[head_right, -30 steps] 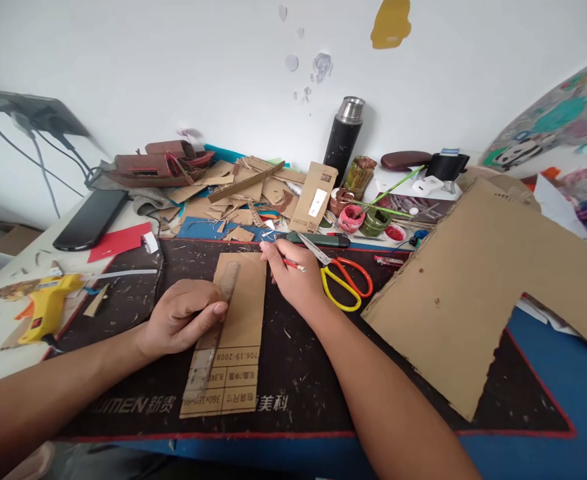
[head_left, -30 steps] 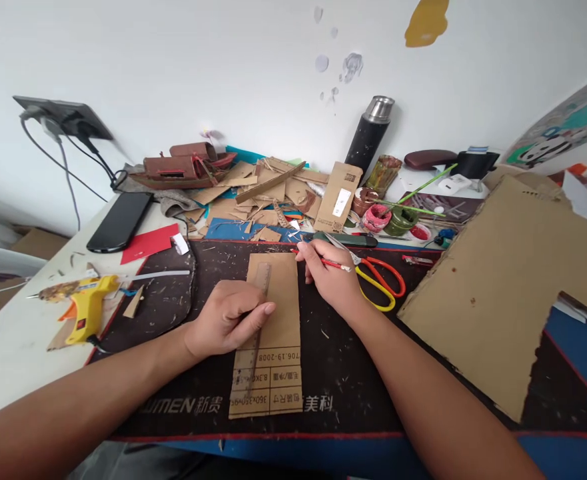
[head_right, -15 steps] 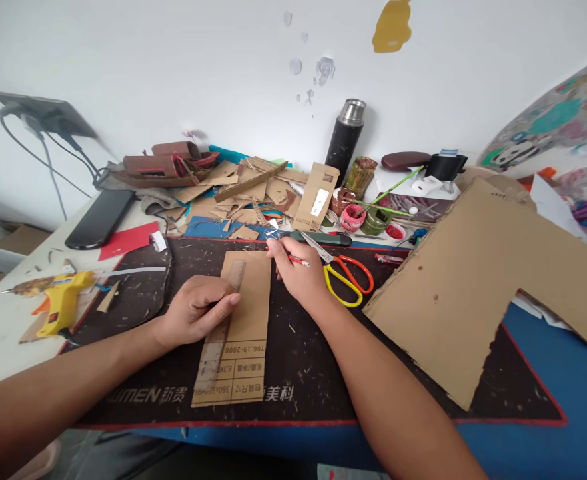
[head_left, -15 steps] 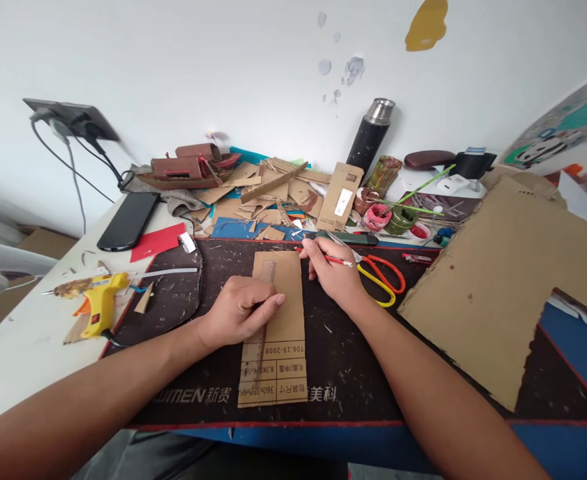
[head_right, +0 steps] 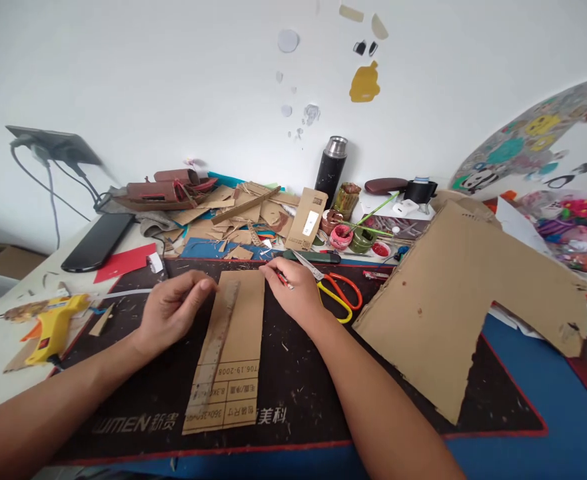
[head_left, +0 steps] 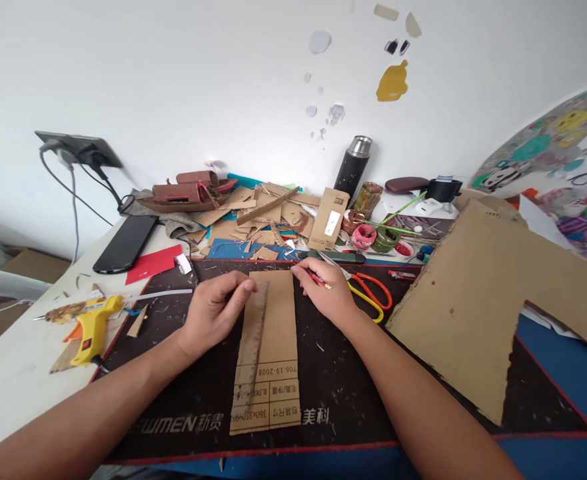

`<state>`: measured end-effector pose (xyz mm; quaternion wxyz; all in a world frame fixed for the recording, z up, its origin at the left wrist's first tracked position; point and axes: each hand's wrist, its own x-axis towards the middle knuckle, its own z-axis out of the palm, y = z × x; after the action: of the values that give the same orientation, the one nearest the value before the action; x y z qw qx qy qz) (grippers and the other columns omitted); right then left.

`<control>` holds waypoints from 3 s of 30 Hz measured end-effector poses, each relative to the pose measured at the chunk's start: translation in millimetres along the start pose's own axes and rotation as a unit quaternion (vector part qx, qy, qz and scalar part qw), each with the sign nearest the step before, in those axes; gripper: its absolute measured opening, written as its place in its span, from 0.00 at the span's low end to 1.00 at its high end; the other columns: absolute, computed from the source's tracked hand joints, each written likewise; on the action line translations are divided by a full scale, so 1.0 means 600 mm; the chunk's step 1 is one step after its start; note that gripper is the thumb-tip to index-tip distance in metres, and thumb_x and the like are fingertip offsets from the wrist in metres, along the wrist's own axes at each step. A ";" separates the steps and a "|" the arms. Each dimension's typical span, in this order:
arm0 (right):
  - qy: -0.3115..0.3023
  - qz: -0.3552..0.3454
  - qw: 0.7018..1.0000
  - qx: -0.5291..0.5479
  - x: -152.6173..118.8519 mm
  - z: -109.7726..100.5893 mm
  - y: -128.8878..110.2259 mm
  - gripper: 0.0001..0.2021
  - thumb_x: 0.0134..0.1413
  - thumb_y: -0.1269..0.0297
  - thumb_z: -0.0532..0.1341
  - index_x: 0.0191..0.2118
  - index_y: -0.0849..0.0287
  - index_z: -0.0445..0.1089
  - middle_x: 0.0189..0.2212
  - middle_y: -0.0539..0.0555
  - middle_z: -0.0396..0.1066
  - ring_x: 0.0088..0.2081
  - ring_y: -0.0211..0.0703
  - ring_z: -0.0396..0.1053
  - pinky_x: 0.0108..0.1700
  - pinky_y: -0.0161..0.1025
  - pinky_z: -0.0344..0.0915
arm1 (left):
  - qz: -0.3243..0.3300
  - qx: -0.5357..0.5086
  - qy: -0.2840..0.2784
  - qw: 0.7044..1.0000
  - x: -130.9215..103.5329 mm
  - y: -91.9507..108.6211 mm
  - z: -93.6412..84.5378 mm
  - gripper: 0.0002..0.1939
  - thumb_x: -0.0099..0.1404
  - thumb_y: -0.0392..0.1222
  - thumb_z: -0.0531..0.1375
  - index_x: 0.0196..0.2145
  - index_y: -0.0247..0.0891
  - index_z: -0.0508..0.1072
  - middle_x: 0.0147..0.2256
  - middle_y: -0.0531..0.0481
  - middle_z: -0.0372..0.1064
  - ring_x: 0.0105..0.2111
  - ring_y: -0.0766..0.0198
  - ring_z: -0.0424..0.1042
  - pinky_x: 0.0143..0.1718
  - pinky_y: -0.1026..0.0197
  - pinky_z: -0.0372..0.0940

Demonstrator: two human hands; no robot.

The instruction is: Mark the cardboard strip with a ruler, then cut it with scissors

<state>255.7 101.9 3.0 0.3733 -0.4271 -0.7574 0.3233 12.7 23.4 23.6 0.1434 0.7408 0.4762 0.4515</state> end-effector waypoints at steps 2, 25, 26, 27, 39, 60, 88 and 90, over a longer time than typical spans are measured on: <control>-0.011 -0.042 0.998 -0.042 -0.001 -0.004 -0.002 0.07 0.74 0.63 0.63 0.41 0.53 0.78 0.36 0.51 0.83 0.38 0.47 0.81 0.43 0.40 0.71 | -0.001 0.011 -0.004 1.000 0.009 -0.004 -0.011 0.08 0.80 0.43 0.60 0.42 0.40 0.77 0.35 0.50 0.77 0.33 0.62 0.75 0.37 0.62 0.68; -0.163 0.013 0.925 -0.342 0.008 -0.065 -0.032 0.33 0.61 0.85 0.57 0.66 0.54 0.78 0.53 0.60 0.79 0.52 0.53 0.76 0.47 0.40 0.66 | 0.062 0.200 -0.173 0.962 0.024 -0.053 -0.030 0.21 0.82 0.56 0.55 0.39 0.41 0.79 0.38 0.45 0.77 0.41 0.51 0.73 0.46 0.49 0.66; -0.160 0.013 0.925 -0.344 0.008 -0.065 -0.030 0.32 0.62 0.85 0.57 0.66 0.53 0.78 0.53 0.59 0.79 0.52 0.53 0.76 0.47 0.40 0.66 | 0.047 0.215 -0.161 0.962 0.022 -0.053 -0.025 0.21 0.81 0.59 0.56 0.46 0.41 0.80 0.44 0.42 0.78 0.45 0.48 0.74 0.50 0.46 0.67; -0.156 0.014 0.926 -0.345 0.007 -0.065 -0.028 0.32 0.64 0.84 0.56 0.66 0.53 0.78 0.53 0.59 0.79 0.52 0.53 0.76 0.46 0.40 0.66 | 0.034 0.230 -0.155 0.960 0.019 -0.054 -0.019 0.24 0.79 0.63 0.57 0.53 0.40 0.79 0.50 0.40 0.78 0.50 0.45 0.73 0.54 0.43 0.67; -0.107 0.006 0.951 -0.291 0.001 -0.046 -0.033 0.17 0.78 0.69 0.58 0.62 0.57 0.80 0.53 0.59 0.83 0.53 0.54 0.80 0.52 0.43 0.72 | -0.040 0.197 -0.138 0.970 0.007 -0.080 0.021 0.34 0.64 0.74 0.68 0.49 0.40 0.73 0.47 0.42 0.70 0.50 0.42 0.71 0.55 0.42 0.69; -0.254 0.038 0.951 -0.171 -0.024 -0.039 -0.087 0.21 0.64 0.48 0.74 0.27 0.56 0.76 0.24 0.48 0.75 0.26 0.40 0.67 0.30 0.38 0.49 | -0.091 0.162 -0.144 0.972 0.012 -0.086 0.014 0.24 0.64 0.64 0.72 0.37 0.43 0.71 0.40 0.48 0.69 0.43 0.48 0.71 0.47 0.48 0.68; -0.302 0.052 0.925 -0.226 -0.028 -0.030 -0.086 0.21 0.60 0.44 0.77 0.34 0.56 0.75 0.30 0.48 0.77 0.32 0.42 0.69 0.32 0.38 0.46 | -0.092 0.077 -0.319 0.940 0.010 -0.014 -0.017 0.34 0.61 0.66 0.74 0.56 0.42 0.77 0.51 0.43 0.75 0.54 0.44 0.71 0.57 0.43 0.68; -0.299 0.040 0.927 -0.223 -0.029 -0.029 -0.083 0.21 0.60 0.44 0.77 0.33 0.56 0.75 0.30 0.49 0.77 0.32 0.42 0.69 0.33 0.38 0.46 | -0.061 0.056 -0.354 0.931 0.006 -0.012 -0.028 0.48 0.56 0.66 0.77 0.68 0.47 0.71 0.61 0.41 0.70 0.62 0.40 0.68 0.64 0.39 0.65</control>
<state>256.3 68.1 47.4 0.0120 -0.4127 -0.8687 0.2735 -4.3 26.2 30.2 0.2886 0.8288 0.4634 0.1227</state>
